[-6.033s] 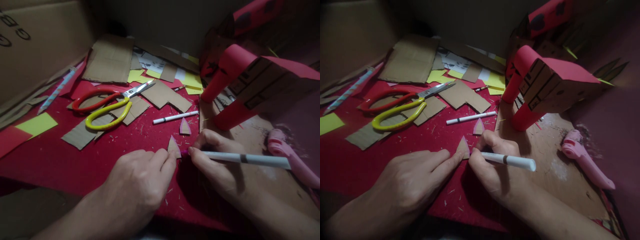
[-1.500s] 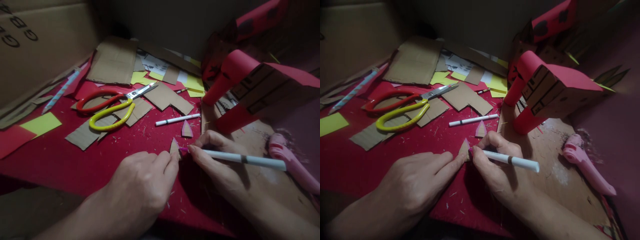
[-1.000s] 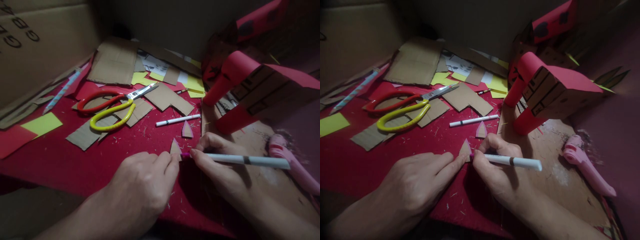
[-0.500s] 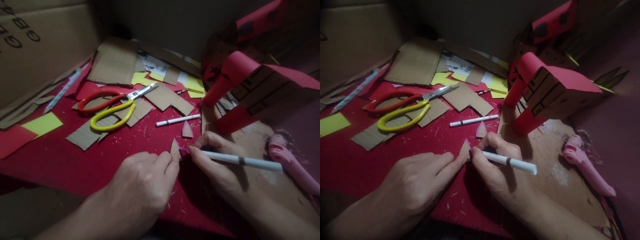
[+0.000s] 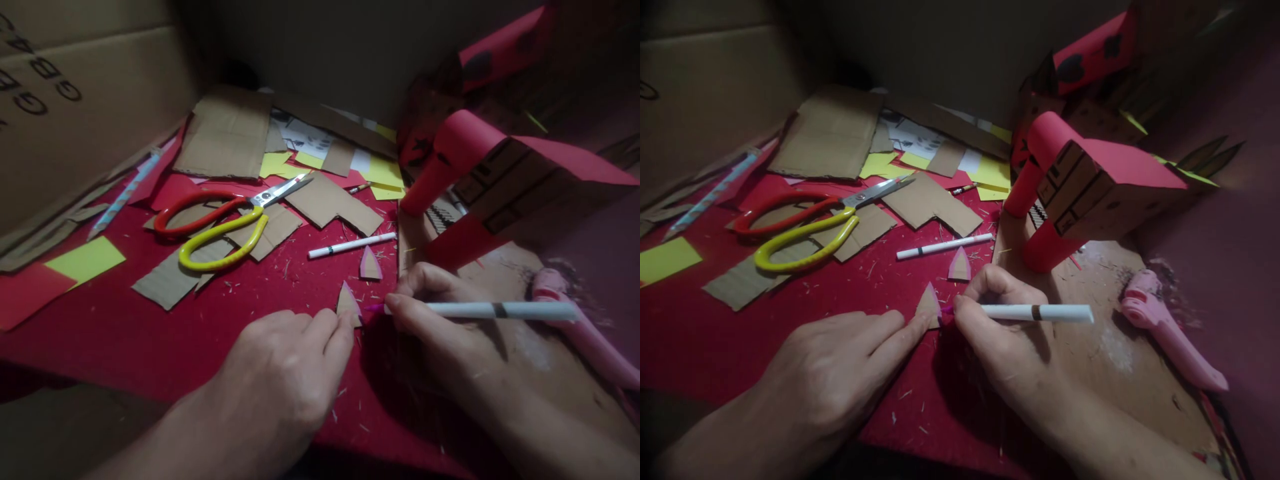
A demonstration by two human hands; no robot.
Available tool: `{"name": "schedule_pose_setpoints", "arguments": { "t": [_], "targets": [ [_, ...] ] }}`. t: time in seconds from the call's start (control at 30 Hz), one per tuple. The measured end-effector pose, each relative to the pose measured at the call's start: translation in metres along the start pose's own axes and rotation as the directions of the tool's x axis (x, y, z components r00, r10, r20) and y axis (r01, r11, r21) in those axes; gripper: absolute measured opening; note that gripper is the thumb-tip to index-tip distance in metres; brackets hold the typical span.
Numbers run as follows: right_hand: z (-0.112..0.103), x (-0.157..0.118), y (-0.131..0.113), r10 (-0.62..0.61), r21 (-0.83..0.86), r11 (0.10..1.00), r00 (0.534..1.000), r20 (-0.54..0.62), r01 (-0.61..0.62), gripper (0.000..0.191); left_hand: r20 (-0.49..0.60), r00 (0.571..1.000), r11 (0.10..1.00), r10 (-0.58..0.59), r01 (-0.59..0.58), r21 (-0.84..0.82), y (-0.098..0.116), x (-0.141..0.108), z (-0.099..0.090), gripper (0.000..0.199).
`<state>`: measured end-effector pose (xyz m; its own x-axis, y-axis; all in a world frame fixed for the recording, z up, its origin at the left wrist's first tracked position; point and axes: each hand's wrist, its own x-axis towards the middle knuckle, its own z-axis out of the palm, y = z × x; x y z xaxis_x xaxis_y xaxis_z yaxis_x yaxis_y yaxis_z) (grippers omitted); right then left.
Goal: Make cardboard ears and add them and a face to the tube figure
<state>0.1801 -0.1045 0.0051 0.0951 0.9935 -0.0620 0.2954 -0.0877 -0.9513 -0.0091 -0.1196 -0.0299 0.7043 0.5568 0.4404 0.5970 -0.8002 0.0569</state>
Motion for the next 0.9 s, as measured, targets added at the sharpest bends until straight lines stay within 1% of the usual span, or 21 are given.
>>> {"name": "schedule_pose_setpoints", "arguments": {
  "t": [0.13,0.3,0.43,0.5,0.63,0.7,0.8,0.9],
  "targets": [
    [-0.002,0.000,-0.004,0.001,-0.055,0.999,1.000,0.013,-0.001,0.020,-0.006,0.999,0.998,0.033,-0.033,0.044,-0.001,0.003,-0.002,0.046],
    [-0.001,-0.001,0.006,-0.023,-0.024,0.999,1.000,0.003,0.023,0.021,0.029,0.998,0.998,0.049,-0.049,0.027,-0.002,0.005,-0.006,0.046],
    [-0.003,-0.001,0.009,-0.023,-0.064,0.998,1.000,0.019,0.025,0.021,-0.027,0.998,0.998,0.051,-0.050,0.042,-0.003,0.004,-0.006,0.045],
    [-0.003,-0.001,0.008,-0.048,-0.103,0.993,0.998,0.031,0.051,0.020,-0.053,0.997,0.998,0.048,-0.045,0.049,-0.003,0.003,-0.006,0.045],
    [-0.002,-0.001,0.007,-0.101,-0.201,0.973,0.992,0.078,0.115,0.020,-0.023,0.998,0.998,0.058,-0.057,0.037,-0.002,0.002,-0.004,0.046],
    [-0.001,-0.002,0.008,-0.114,-0.233,0.963,0.989,0.092,0.132,0.020,-0.030,0.998,0.998,0.052,-0.052,0.025,-0.002,0.001,-0.002,0.045],
    [0.001,-0.002,0.011,-0.145,-0.247,0.955,0.986,0.086,0.162,0.020,-0.057,0.997,0.999,0.048,-0.047,0.028,-0.002,0.000,0.001,0.043],
    [0.002,-0.002,0.012,-0.155,-0.277,0.946,0.986,0.066,0.168,0.020,-0.035,0.998,0.998,0.051,-0.049,0.046,-0.002,0.000,0.001,0.045]
  ]
}}
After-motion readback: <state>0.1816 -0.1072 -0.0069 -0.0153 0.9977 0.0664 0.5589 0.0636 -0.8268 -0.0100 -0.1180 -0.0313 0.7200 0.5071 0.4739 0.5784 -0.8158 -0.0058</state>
